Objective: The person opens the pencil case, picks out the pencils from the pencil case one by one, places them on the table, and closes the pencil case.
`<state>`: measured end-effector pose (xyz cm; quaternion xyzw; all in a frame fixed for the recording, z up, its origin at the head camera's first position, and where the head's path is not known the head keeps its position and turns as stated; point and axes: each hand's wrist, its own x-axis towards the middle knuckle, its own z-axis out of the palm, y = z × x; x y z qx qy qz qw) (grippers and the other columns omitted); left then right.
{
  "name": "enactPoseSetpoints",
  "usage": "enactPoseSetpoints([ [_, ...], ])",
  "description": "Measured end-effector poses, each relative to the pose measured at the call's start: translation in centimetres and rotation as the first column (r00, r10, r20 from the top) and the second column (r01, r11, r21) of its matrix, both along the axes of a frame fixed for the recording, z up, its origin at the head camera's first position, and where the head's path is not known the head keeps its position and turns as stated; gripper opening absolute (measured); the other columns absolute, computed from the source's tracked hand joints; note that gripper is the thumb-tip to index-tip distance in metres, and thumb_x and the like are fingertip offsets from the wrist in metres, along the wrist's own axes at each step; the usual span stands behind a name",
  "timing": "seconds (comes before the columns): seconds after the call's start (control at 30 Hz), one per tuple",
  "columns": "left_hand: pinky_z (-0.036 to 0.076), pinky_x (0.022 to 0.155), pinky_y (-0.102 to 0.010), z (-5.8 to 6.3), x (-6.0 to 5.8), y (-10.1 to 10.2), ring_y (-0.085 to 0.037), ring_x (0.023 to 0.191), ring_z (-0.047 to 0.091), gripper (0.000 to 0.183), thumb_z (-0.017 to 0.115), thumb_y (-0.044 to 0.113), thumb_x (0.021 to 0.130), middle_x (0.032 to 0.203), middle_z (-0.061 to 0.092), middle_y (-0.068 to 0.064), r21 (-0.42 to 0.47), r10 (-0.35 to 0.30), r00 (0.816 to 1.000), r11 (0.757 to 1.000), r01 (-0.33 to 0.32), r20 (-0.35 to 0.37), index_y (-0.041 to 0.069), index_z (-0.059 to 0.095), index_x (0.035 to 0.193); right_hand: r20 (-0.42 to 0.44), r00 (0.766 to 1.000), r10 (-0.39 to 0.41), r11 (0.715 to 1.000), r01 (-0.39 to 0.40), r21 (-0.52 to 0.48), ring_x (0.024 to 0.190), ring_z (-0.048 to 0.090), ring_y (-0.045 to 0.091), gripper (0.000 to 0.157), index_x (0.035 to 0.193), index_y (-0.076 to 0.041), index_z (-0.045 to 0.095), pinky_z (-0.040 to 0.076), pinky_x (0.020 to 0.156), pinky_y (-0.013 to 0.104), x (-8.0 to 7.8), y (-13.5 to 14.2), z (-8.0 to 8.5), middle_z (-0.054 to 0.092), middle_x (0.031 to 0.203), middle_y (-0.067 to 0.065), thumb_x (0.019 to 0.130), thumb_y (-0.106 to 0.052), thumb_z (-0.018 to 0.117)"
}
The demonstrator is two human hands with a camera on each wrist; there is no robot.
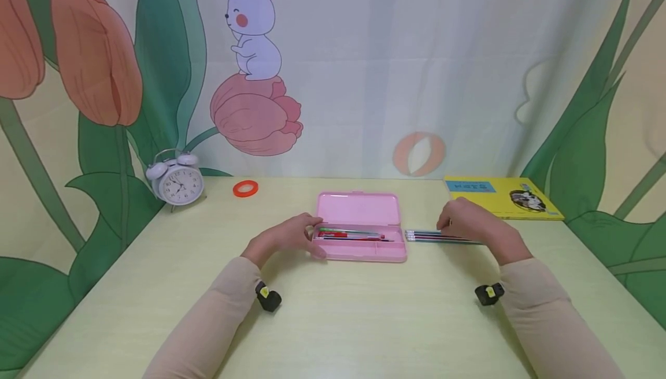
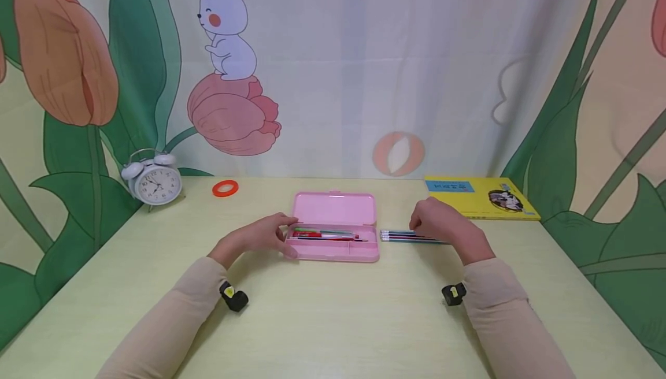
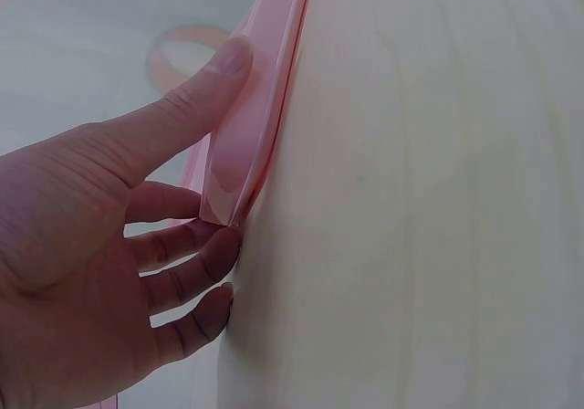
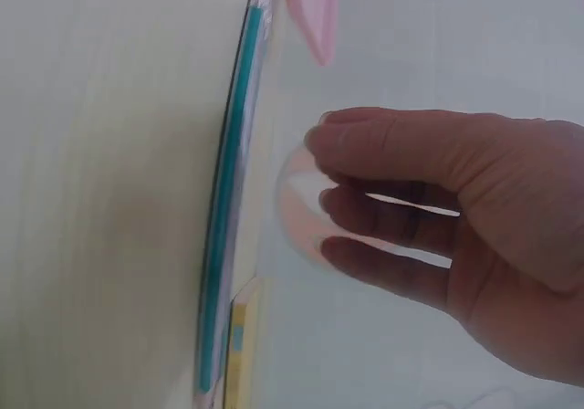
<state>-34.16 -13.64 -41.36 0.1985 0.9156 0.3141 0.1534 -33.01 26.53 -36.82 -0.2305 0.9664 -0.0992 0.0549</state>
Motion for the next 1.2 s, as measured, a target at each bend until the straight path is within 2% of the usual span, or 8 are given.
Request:
enactPoseSetpoints([
  [0.1,0.044,0.094,-0.04,-0.1,0.0,-0.1,-0.024,0.108,0.051,0.093,0.089,0.035,0.076,0.129,0.052,-0.005,0.009,-0.001,1.0,1.0,0.001,0.001,0.007,0.043,0.152,-0.025,1.0,0.012,0.999,-0.013,-0.036,0.084,0.066,0.018,0.016,0.102,-0.004,0.08,0.057,0.08,0.037,0.6,-1.9,0.8,0.074,0.094,0.004,0.087,-0.002,0.076],
  [0.2,0.044,0.094,-0.039,-0.3,0.0,-0.2,-0.023,0.107,0.053,0.095,0.09,0.036,0.074,0.132,0.052,-0.005,0.014,-0.007,1.0,1.0,0.007,0.001,0.007,0.043,0.152,-0.071,0.996,0.061,0.996,-0.065,-0.057,0.082,0.066,0.016,0.015,0.101,-0.006,0.08,0.057,0.078,0.035,0.9,-3.9,1.4,0.074,0.092,0.002,0.086,-0.003,0.077],
  [0.4,0.044,0.094,-0.039,-0.6,-0.2,-0.2,-0.023,0.107,0.052,0.096,0.09,0.039,0.073,0.13,0.052,-0.004,0.01,-0.001,1.0,1.0,0.001,-0.001,0.009,0.043,0.152,-0.114,0.978,0.174,0.983,-0.18,-0.046,0.079,0.066,0.016,0.012,0.096,-0.004,0.081,0.057,0.077,0.033,0.5,-7.7,1.5,0.074,0.088,0.003,0.086,-0.001,0.077],
  [0.6,0.044,0.095,-0.039,-0.8,-0.2,-0.2,-0.023,0.108,0.052,0.097,0.09,0.04,0.073,0.132,0.051,-0.004,0.003,0.0,1.0,1.0,0.0,0.0,0.01,0.043,0.152,-0.033,0.989,0.141,0.99,-0.141,0.008,0.079,0.066,0.016,0.013,0.091,-0.005,0.081,0.057,0.077,0.036,-0.3,-10.4,0.6,0.073,0.088,0.004,0.087,0.003,0.071],
  [0.8,0.045,0.094,-0.039,-0.9,-0.3,-0.3,-0.023,0.107,0.053,0.099,0.09,0.042,0.072,0.129,0.052,-0.002,0.003,0.006,1.0,1.0,-0.006,0.012,0.011,0.043,0.153,0.03,0.994,0.107,0.988,-0.11,0.104,0.066,0.056,0.015,0.014,0.081,-0.008,0.078,0.052,0.066,0.03,-1.0,-11.9,-0.6,0.066,0.073,0.0,0.085,0.002,0.068],
  [1.07,0.044,0.096,-0.04,-0.5,-0.4,-0.3,-0.023,0.108,0.052,0.099,0.09,0.041,0.073,0.128,0.052,-0.002,0.003,0.007,1.0,1.0,-0.007,0.016,0.011,0.042,0.153,-0.029,0.991,0.131,0.979,-0.125,0.159,0.065,0.05,0.016,0.014,0.076,-0.009,0.072,0.044,0.059,0.028,-1.5,-12.1,-1.4,0.059,0.071,0.0,0.085,0.0,0.067],
  [1.2,0.044,0.095,-0.04,-0.4,-0.5,-0.4,-0.023,0.107,0.052,0.1,0.09,0.042,0.072,0.127,0.052,-0.002,-0.001,0.014,1.0,1.0,-0.014,0.016,0.011,0.041,0.153,-0.031,0.988,0.15,0.976,-0.143,0.162,0.065,0.05,0.016,0.014,0.077,-0.009,0.07,0.044,0.06,0.028,-1.8,-12.2,-1.6,0.058,0.07,0.001,0.086,0.0,0.067],
])
